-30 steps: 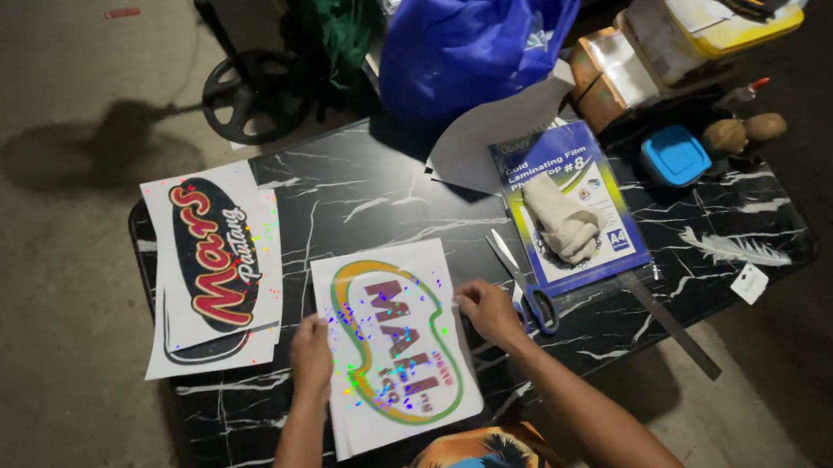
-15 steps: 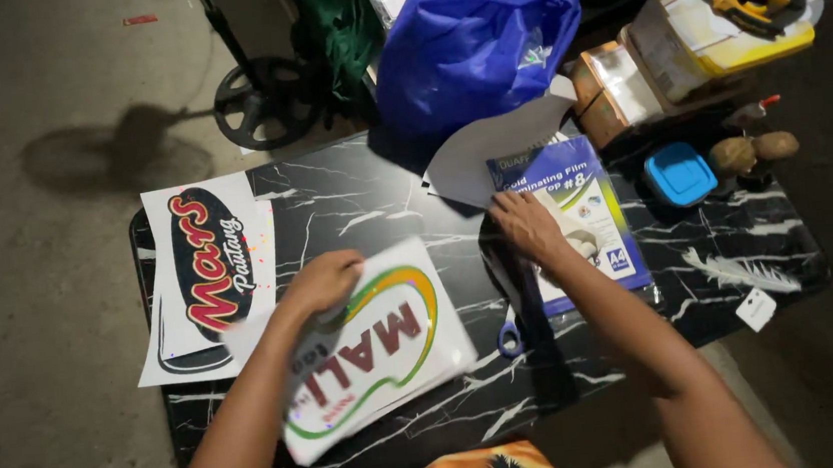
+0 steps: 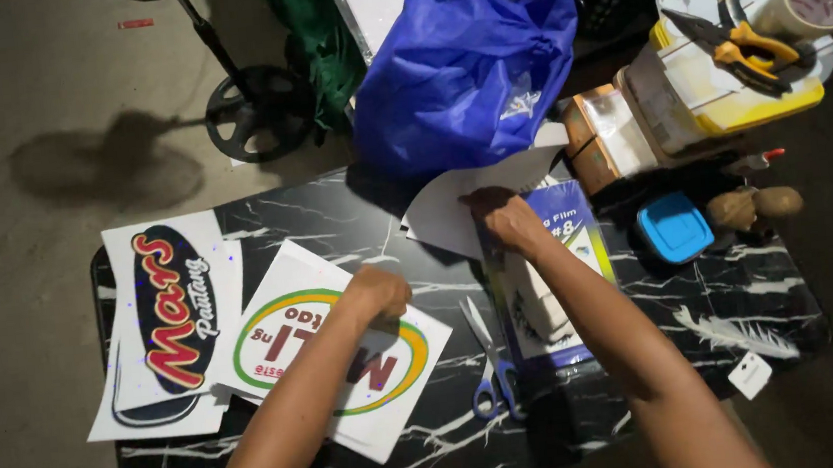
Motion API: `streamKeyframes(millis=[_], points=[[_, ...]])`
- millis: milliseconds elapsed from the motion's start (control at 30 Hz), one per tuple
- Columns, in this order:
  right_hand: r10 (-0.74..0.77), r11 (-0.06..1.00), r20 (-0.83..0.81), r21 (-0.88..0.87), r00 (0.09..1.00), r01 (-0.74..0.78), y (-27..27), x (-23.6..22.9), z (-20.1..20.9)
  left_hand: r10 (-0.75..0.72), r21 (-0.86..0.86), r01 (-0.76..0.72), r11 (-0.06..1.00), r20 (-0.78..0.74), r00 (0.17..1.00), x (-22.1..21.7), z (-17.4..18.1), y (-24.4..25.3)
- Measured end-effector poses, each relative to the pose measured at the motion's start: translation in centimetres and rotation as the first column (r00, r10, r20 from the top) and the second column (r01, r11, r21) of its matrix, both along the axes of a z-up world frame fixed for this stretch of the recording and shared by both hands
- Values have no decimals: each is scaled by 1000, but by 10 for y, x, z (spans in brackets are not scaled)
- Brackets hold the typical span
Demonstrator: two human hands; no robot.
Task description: The person aligns a holographic sticker on a white sheet, places a clear laminating film over it, and smooths it with a white squeegee tool. They then flip the sheet and repeat the smoothing process on the other side.
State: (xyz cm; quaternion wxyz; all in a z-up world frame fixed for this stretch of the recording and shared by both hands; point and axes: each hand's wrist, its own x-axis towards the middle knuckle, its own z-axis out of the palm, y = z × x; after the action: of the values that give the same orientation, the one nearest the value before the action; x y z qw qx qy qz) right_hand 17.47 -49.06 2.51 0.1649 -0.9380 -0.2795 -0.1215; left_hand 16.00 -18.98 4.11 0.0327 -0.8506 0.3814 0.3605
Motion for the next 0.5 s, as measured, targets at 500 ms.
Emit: streamKeyframes(millis=[500], points=[[-49, 995, -195, 81, 980, 66, -33, 22, -13, 531, -596, -432, 677, -10, 847, 17, -59, -91]])
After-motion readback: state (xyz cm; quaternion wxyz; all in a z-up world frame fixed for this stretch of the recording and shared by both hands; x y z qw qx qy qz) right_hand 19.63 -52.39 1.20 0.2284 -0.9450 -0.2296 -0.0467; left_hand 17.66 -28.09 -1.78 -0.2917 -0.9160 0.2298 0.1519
